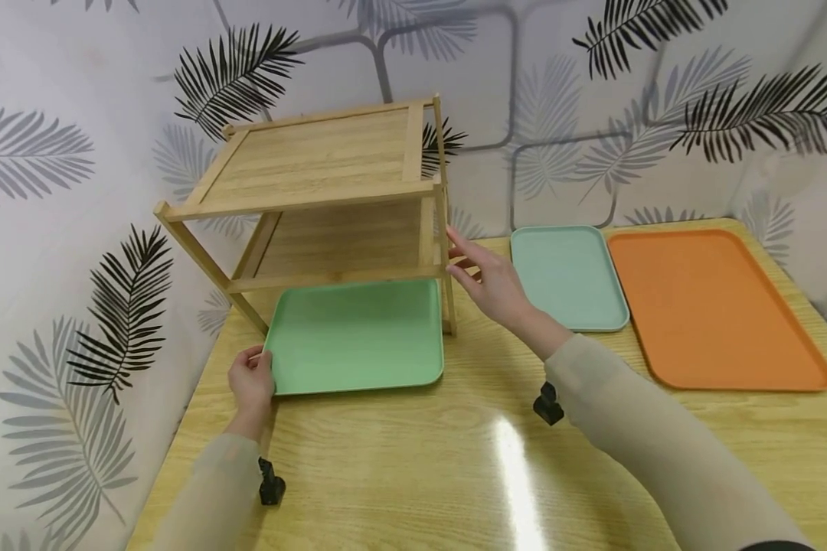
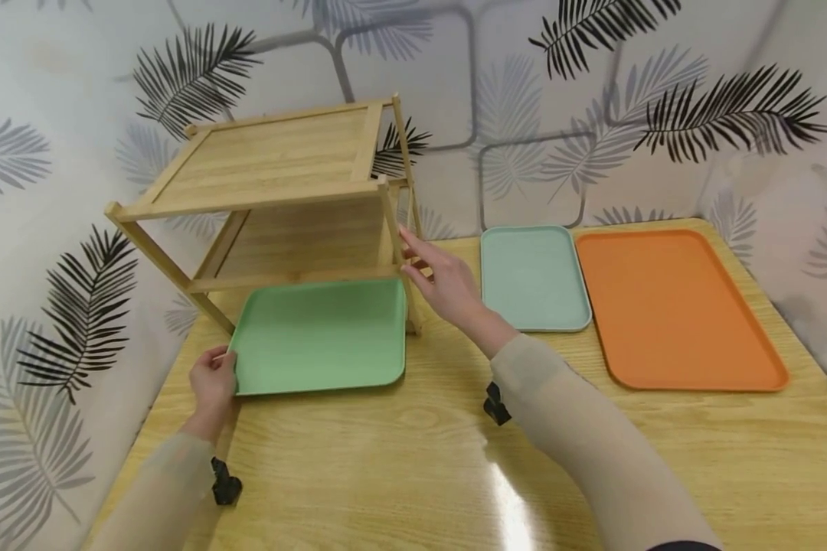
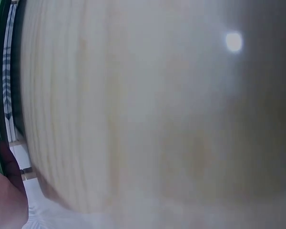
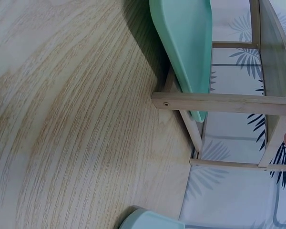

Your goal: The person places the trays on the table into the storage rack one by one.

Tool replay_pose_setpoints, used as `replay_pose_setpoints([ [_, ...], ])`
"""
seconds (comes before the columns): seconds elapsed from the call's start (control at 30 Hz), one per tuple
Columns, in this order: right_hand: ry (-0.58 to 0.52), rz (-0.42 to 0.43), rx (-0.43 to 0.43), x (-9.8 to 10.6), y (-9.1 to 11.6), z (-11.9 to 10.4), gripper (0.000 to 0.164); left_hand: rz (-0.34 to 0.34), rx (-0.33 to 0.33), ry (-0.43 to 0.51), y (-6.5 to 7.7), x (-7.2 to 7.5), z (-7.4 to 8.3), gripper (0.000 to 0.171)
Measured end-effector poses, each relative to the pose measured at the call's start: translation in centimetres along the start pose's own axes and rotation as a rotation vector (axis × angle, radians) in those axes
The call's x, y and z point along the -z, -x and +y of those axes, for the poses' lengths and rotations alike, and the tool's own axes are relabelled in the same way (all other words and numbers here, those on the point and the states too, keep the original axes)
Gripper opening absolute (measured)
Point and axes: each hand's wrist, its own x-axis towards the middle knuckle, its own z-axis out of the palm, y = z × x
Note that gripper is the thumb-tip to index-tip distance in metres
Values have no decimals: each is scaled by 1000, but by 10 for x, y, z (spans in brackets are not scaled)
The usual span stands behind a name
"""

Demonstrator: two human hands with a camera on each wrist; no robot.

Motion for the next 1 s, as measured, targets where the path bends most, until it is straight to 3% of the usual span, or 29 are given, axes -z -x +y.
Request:
replay_pose_setpoints([
  [0.23, -9, -5, -6, 0, -1, 0, 58, 34, -10, 17, -9, -5, 0, 19],
  [0.4, -6, -3, 2, -1, -2, 0, 57, -4, -82, -60, -5, 8, 1, 25],
  [0.5, -5, -6, 5, -3, -1, -1, 58, -65, -196, -160, 4, 22, 1, 29],
  [0.63, 2, -16, -1, -4, 0, -1, 58, -166, -412, -255, 21, 38, 2, 28],
  [0.73, 10, -11, 2, -3, 1, 0, 57, -295, -562, -302, 31, 40, 1, 29],
  [0.83, 13, -3, 6, -1, 1, 1, 57, -412, -662, -362, 35, 38, -1, 32],
  [0.9, 7, -3, 4, -1, 1, 1, 58, -435, -707, -401, 35, 36, -1, 29],
  [1.0, -1, -5, -1, 0, 1, 0, 58, -415, -796, -409, 31, 33, -2, 20],
])
